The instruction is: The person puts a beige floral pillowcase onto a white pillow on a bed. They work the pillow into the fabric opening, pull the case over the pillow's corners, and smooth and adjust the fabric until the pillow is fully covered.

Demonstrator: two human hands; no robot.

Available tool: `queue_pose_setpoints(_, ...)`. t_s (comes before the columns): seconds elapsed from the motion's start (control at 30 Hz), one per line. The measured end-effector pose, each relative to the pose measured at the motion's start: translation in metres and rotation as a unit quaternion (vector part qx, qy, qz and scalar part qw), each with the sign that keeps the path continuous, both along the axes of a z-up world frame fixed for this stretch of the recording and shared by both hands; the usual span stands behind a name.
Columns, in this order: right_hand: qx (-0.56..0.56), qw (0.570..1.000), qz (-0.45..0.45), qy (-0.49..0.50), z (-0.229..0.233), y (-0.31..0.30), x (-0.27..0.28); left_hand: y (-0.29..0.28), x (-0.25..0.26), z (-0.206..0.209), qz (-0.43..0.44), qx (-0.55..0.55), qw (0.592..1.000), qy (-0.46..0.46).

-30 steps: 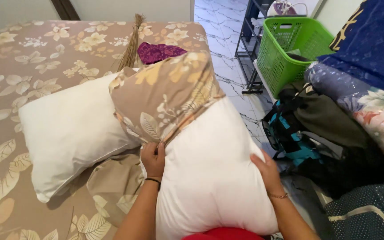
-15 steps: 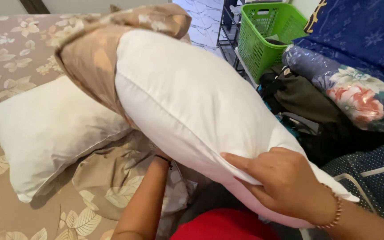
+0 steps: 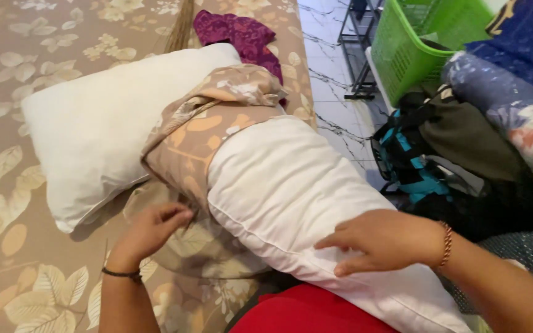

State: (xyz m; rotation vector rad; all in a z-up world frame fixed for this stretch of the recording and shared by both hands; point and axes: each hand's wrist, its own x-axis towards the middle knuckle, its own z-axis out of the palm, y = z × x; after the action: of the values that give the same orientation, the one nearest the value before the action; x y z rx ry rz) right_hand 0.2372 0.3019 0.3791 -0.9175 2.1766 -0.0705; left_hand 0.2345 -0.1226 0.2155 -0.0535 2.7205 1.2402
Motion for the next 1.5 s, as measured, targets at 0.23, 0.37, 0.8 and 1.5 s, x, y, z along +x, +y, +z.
queue_pose_setpoints(0.23,-0.266,0.905,0.046,0.328,-0.046,-0.06,-0.062,0.074,-0.044,0.053,0.132,0.029,0.942,0.306)
queue_pose_setpoints(0.37,-0.231,0.913,-0.01,0.338,-0.132,-0.076,-0.081,0.092,-0.069,0.054,0.117,-0.093,0.901,0.406)
queue_pose_setpoints(0.8,-0.196,0.94,-0.013,0.28,-0.151,-0.087,-0.083,0.109,-0.062,0.028,0.045,-0.054,0.917,0.393)
queue_pose_setpoints(1.5,-0.227,0.919,-0.004,0.322,-0.166,-0.083,-0.08,0.121,-0.288,0.053,-0.04,-0.273,0.913,0.301)
